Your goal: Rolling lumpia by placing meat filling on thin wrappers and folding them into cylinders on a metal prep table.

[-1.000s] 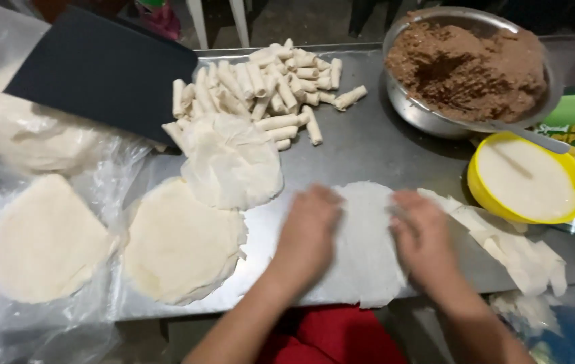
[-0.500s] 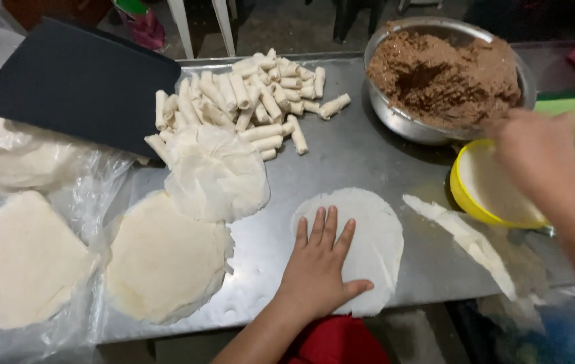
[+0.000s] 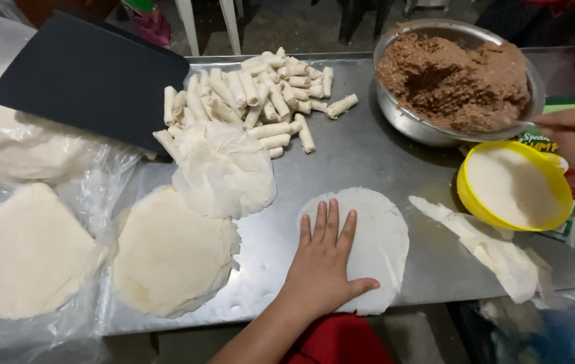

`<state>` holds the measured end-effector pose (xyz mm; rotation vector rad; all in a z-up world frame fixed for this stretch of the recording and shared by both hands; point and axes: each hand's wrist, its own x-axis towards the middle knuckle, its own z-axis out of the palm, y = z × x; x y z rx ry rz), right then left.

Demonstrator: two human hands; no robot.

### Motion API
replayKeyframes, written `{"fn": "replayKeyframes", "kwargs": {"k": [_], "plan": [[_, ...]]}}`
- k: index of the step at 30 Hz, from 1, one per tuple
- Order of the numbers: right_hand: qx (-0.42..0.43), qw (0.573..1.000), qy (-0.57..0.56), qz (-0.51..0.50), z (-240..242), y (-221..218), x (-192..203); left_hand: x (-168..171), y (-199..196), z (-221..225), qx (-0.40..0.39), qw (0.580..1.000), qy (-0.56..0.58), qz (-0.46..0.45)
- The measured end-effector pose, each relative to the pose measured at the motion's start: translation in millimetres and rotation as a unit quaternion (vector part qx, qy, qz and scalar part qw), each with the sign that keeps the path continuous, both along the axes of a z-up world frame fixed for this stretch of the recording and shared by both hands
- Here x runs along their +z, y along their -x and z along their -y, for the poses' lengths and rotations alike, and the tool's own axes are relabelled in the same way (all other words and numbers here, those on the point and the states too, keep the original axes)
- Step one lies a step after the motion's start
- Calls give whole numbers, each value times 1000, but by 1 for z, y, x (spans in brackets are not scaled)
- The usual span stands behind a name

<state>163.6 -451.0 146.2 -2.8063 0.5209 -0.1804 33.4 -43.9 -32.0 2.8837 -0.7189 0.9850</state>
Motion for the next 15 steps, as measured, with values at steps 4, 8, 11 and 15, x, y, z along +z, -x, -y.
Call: {"fn": "replayKeyframes", "kwargs": {"k": [4, 8, 11, 15], "plan": [[179, 976, -116, 35, 28, 57, -35, 33, 5, -7, -49, 980, 63, -184], [276, 944, -19, -180, -86, 146, -90, 67, 16, -25, -59, 890, 188, -412], [195, 900, -296, -252, -129, 181, -135, 35, 28, -39, -46, 932, 199, -298], [193, 916, 35, -351, -106, 175, -79, 36, 40, -47, -23, 930, 202, -307]]}}
